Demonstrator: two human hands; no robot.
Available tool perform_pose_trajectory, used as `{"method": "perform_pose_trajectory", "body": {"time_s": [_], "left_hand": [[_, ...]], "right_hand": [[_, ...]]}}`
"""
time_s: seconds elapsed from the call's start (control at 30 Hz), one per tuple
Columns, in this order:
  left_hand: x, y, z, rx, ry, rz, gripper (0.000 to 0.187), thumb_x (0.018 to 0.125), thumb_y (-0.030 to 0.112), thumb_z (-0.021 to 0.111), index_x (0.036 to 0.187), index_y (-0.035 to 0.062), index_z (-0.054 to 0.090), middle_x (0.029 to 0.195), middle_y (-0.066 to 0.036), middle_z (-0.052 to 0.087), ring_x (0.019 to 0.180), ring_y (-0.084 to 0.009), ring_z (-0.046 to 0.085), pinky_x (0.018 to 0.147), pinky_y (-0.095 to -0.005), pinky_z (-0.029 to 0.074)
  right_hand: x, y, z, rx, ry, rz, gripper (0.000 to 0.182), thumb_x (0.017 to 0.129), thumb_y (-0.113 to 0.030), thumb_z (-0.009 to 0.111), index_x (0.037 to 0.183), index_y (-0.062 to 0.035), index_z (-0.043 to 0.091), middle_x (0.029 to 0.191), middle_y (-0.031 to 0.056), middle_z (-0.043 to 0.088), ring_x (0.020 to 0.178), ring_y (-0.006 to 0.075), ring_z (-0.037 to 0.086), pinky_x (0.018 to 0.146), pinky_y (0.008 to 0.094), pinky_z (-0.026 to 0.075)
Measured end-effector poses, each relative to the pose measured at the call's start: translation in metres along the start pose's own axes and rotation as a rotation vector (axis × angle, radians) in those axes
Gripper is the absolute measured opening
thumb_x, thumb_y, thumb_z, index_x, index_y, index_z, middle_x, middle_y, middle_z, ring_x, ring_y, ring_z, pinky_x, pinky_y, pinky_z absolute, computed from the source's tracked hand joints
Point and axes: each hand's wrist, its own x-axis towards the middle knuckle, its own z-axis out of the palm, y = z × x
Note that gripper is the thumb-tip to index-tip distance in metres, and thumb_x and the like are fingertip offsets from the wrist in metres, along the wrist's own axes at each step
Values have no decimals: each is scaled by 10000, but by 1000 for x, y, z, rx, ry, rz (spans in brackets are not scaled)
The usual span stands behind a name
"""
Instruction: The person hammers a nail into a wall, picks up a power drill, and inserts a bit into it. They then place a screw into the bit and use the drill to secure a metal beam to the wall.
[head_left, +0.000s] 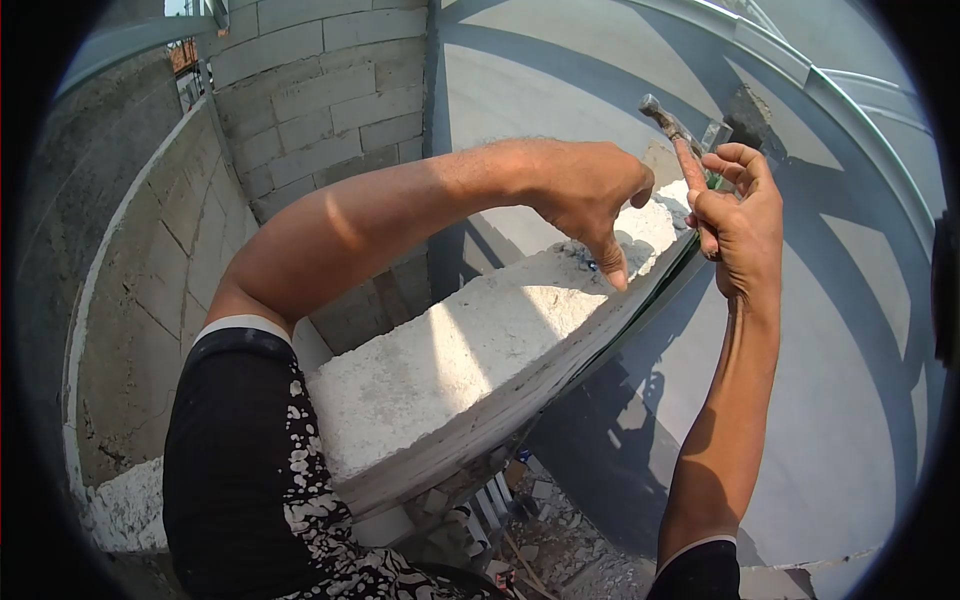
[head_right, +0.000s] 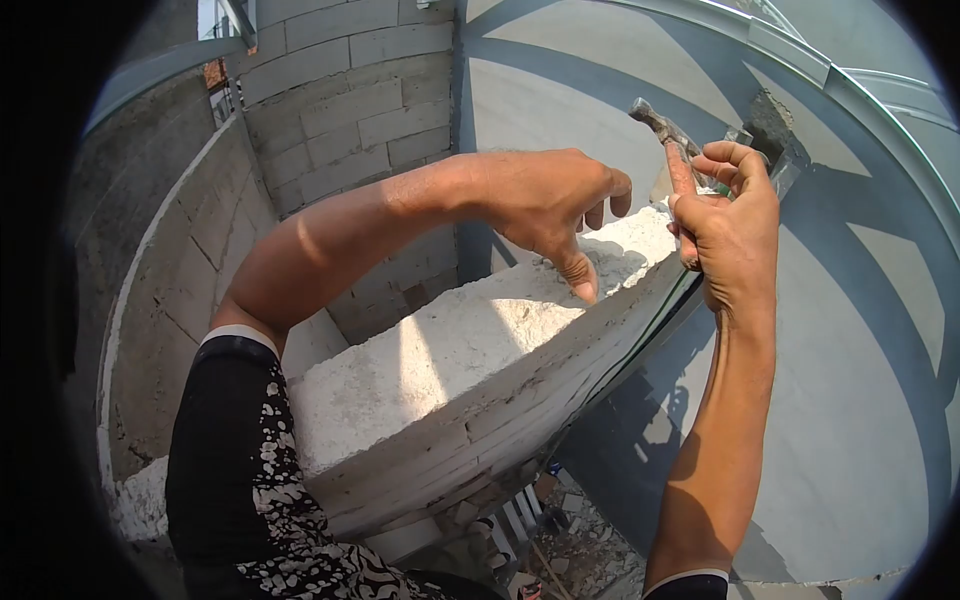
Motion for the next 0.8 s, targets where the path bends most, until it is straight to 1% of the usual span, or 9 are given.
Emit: {"method": "perform_pose_trajectory", "body": {"time_s": [0.2,0.37,0.4,0.5,0.6,0.63,0.7,0.73,0.8], "left_hand": [[-4,-2,1,607,746,330,666,853,234,881,1417,68,569,1358,-176,672,1269,-357,649,1096,-458,532],[-10,3,3,463,517,318,306,1034,179,667,1320,90,603,1007,-124,718,993,-306,709,886,-506,586],[-15,2,-2,515,515,284,265,1056,216,643,1286,85,623,902,-109,727,924,-295,723,802,-478,590],[-16,9,-17,457,471,68,243,1069,241,633,1249,78,645,854,-125,719,865,-277,726,760,-446,573],[-20,-5,-19,443,503,82,242,1079,266,632,1221,72,658,738,-106,699,686,-240,706,669,-413,543],[-21,-8,-22,454,491,60,246,1078,270,634,1220,71,658,722,-101,696,649,-236,699,655,-411,538],[-22,-12,-22,461,495,53,252,1077,308,642,1166,72,649,659,-66,675,569,-225,664,636,-402,518],[-25,-14,-25,496,471,75,250,1081,338,634,1115,90,643,631,-47,662,571,-221,659,654,-414,514],[-28,-16,-29,494,455,66,392,1114,481,532,1146,107,644,628,-43,661,624,-241,689,680,-421,532]], "right_hand": [[-33,-34,-11,39,-183,54,428,764,69,713,1150,50,531,1153,188,546,682,149,648,361,242,422],[-29,-36,-7,432,-322,100,419,844,-59,822,1156,14,552,1026,148,632,763,162,686,493,271,567],[-15,-26,-15,504,-294,132,369,898,-103,809,1188,0,605,1020,121,664,871,141,697,656,270,610],[30,28,-12,148,-113,-36,320,959,-159,780,1215,4,680,1043,112,695,987,163,694,827,317,595],[51,97,14,-327,-370,-104,364,1033,-280,661,1237,11,735,1171,134,731,1105,274,674,999,431,508],[54,122,18,-542,-413,-341,405,1040,-315,590,1231,9,741,1178,181,733,1073,330,670,996,446,505],[41,115,32,-634,-602,82,420,991,-343,575,984,44,738,878,252,694,893,341,666,896,445,512],[41,122,38,-669,-601,19,437,974,-332,570,803,61,657,669,221,582,691,302,588,748,458,490],[43,122,40,-696,-596,53,504,978,-332,572,675,58,472,564,135,386,564,241,361,603,475,387]]}}
